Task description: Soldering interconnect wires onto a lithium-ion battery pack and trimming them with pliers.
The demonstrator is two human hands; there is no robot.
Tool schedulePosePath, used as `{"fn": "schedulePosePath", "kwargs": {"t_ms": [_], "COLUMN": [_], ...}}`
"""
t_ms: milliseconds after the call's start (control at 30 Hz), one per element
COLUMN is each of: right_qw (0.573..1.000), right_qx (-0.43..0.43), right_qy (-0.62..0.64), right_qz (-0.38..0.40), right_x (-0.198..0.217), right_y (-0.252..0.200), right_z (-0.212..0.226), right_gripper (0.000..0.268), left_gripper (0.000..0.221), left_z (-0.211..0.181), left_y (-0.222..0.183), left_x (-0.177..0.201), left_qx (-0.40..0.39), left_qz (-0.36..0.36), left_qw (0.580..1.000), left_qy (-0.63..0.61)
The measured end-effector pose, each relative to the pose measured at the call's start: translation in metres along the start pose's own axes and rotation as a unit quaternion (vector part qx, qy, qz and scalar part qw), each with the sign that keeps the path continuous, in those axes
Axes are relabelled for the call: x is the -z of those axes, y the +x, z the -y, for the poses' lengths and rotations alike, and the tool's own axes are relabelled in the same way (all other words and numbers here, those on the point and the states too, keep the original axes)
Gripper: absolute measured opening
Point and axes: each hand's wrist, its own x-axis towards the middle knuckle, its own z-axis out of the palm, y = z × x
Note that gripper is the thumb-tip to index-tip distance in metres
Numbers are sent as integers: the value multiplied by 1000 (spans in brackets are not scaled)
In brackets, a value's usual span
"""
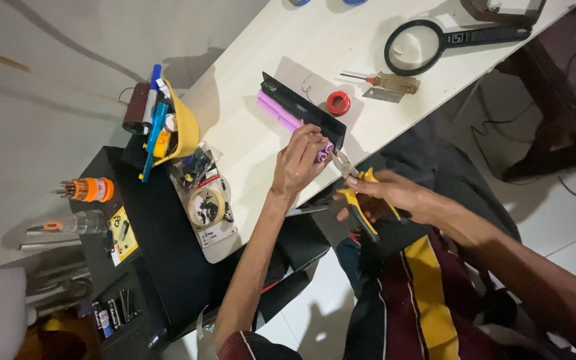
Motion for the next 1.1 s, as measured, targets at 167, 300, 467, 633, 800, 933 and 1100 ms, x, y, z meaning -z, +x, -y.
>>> {"fn": "schedulePosePath", "kwargs": {"t_ms": [167, 300, 467, 633, 800, 933, 1100], "right_qw": [998, 998, 996, 992, 998, 971, 871], "right_qx": [25, 24, -18, -12, 33, 84, 102], "right_qy": [-42, 1, 66, 114, -43, -222, -470], "right_qz": [42, 56, 58, 58, 35, 5, -101], "right_x": [14, 27, 26, 28, 40, 42, 47], "right_y": [18, 30, 32, 28, 44, 46, 53], "right_z": [-9, -16, -11, -9, -14, -6, -9], "right_gripper": [59, 81, 56, 71, 39, 42, 50], "left_gripper": [7, 8, 7, 7, 9, 13, 11], "left_z": [-1, 0, -5, -3, 4, 6, 11], "left_y": [-1, 0, 12, 6, 3, 1, -7], "left_x": [0, 1, 6, 3, 1, -2, -4], "left_qx": [-5, -14, -17, -16, -45, -54, -69], "left_qz": [0, 13, 12, 11, 19, 9, 15], "left_qw": [1000, 1000, 999, 999, 996, 995, 994], "left_qy": [8, 13, 28, 33, 74, 81, 82]}}
